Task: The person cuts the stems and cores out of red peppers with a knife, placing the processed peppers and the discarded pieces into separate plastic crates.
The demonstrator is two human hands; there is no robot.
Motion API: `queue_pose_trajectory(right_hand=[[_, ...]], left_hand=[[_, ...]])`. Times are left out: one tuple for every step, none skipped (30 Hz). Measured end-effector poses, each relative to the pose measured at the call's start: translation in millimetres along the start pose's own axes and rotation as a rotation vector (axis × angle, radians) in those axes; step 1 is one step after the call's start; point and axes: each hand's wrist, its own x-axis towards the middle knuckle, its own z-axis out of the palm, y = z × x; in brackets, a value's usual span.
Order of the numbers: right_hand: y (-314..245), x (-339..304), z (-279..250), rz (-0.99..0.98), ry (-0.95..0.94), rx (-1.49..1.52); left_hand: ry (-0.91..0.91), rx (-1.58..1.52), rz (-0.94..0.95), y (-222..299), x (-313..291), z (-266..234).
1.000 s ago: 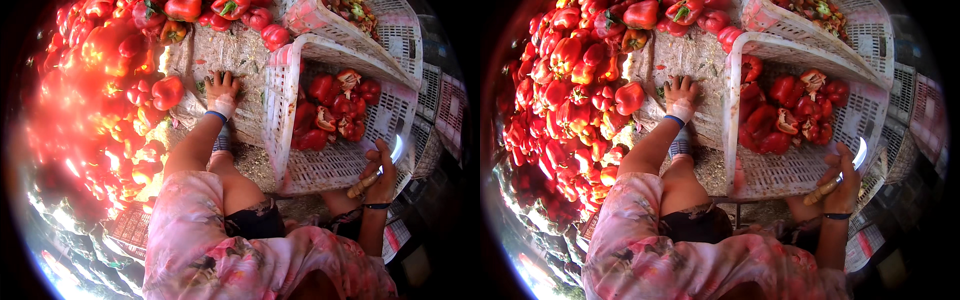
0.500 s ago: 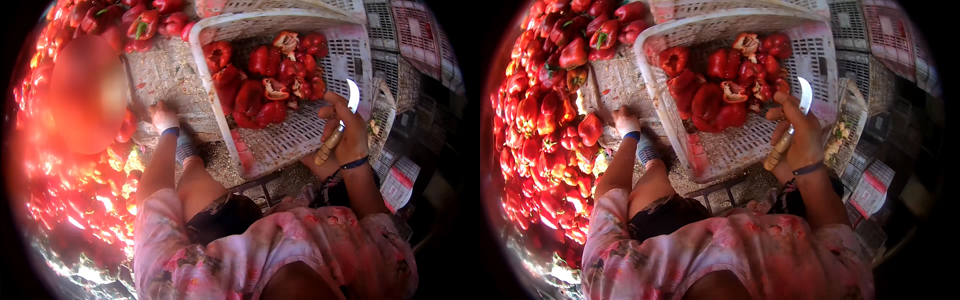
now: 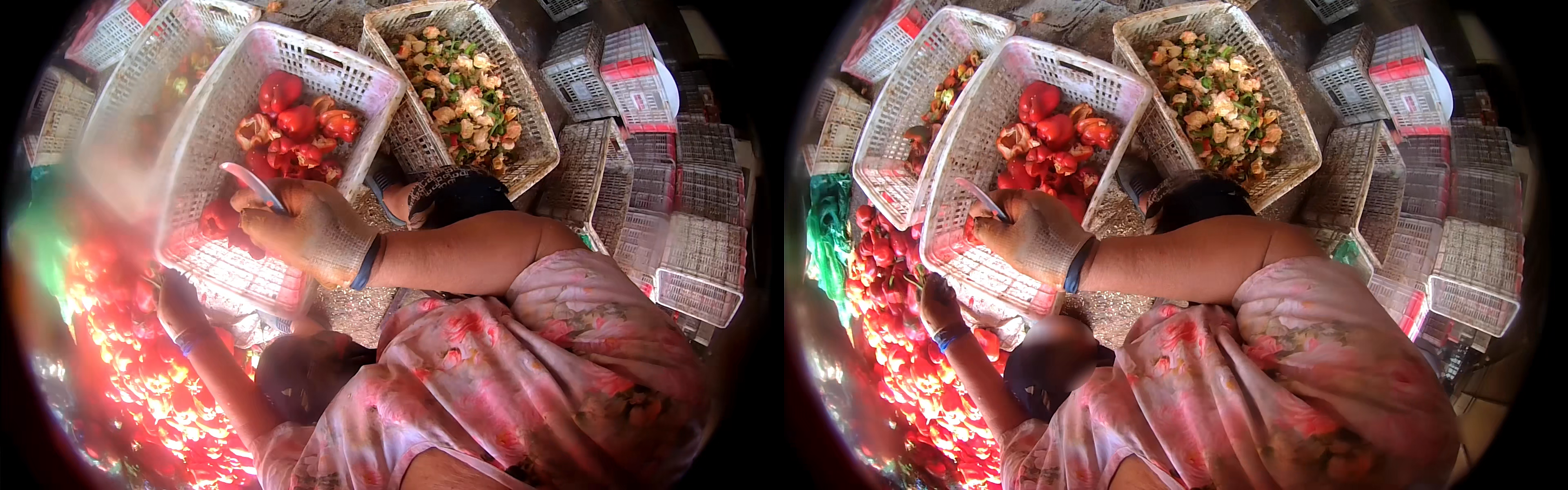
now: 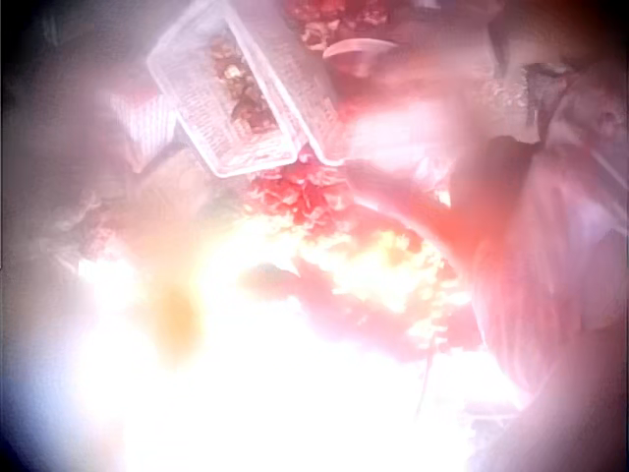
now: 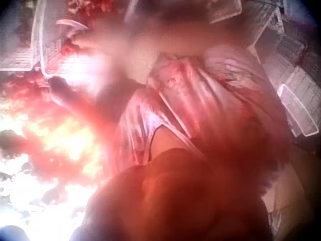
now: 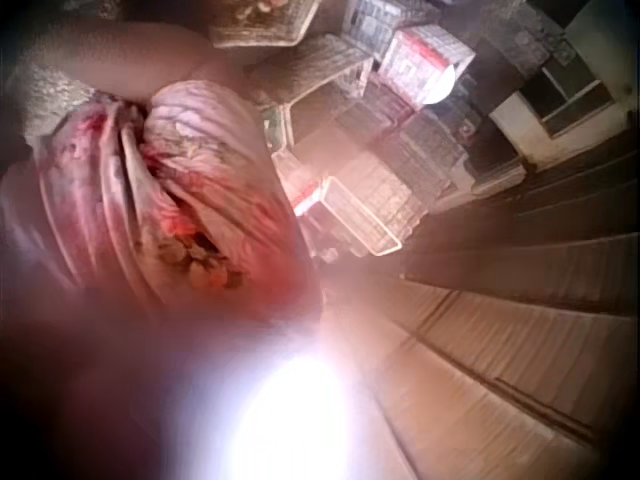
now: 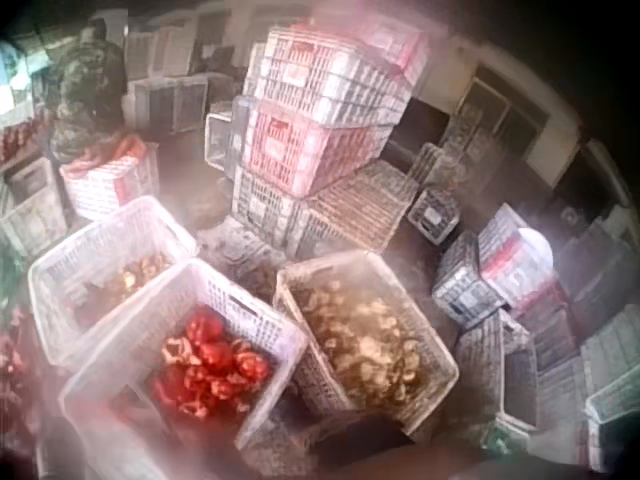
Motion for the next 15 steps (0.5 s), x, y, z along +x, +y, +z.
queue_pose_trajectory(right_hand=[[-17, -4, -4, -0.046, -0.04, -0.002], [-35, -7, -9, -0.094, -0.076, -0.004], [-31, -8, -14, -0.156, -0.048, 0.036], [-28, -7, -20, -0.209, -0.031, 0.088], [-47, -11, -40, -0.156, -0.031, 0.021], [-41, -6, -49, -0.244, -0.012, 0.144], [-54, -9, -57, -0.24, 0.002, 0.185], [-66, -12, -65, -0.235, 0.01, 0.221], [-66, -7, -87, -0.233, 0.082, 0.269], [-77, -7, -110, -0.254, 0.107, 0.31], [-96, -12, -118, -0.252, 0.021, 0.355], [-106, -11, -142, -0.269, -0.001, 0.388], [-112, -7, -165, -0.273, 0.094, 0.331], [-107, 1, -203, -0.276, 0.25, 0.258], [-104, 9, -233, -0.286, 0.347, 0.164]], left_hand=[[-0.005, 0.852, 0.51, 4, -14, 44], [-0.132, 0.733, 0.467, 10, -11, 80], [-0.299, 0.596, 0.412, 0, 7, 127], [-0.343, 0.539, 0.32, -6, -12, 203], [-0.387, 0.48, 0.224, -15, -29, 279], [-0.49, 0.435, 0.163, -31, -62, 336], [-0.558, 0.389, 0.107, -41, -98, 384], [-0.616, 0.344, 0.051, -50, -133, 431], [-0.707, 0.335, -0.052, -75, -134, 466], [-0.767, 0.339, -0.138, -90, -140, 497], [-0.701, 0.433, -0.098, -85, -140, 496], [-0.694, 0.532, -0.084, -96, -134, 506], [-0.678, 0.63, -0.067, -107, -125, 511], [-0.716, 0.728, -0.08, -135, -112, 525], [-0.705, 0.827, -0.069, -147, -104, 529]])
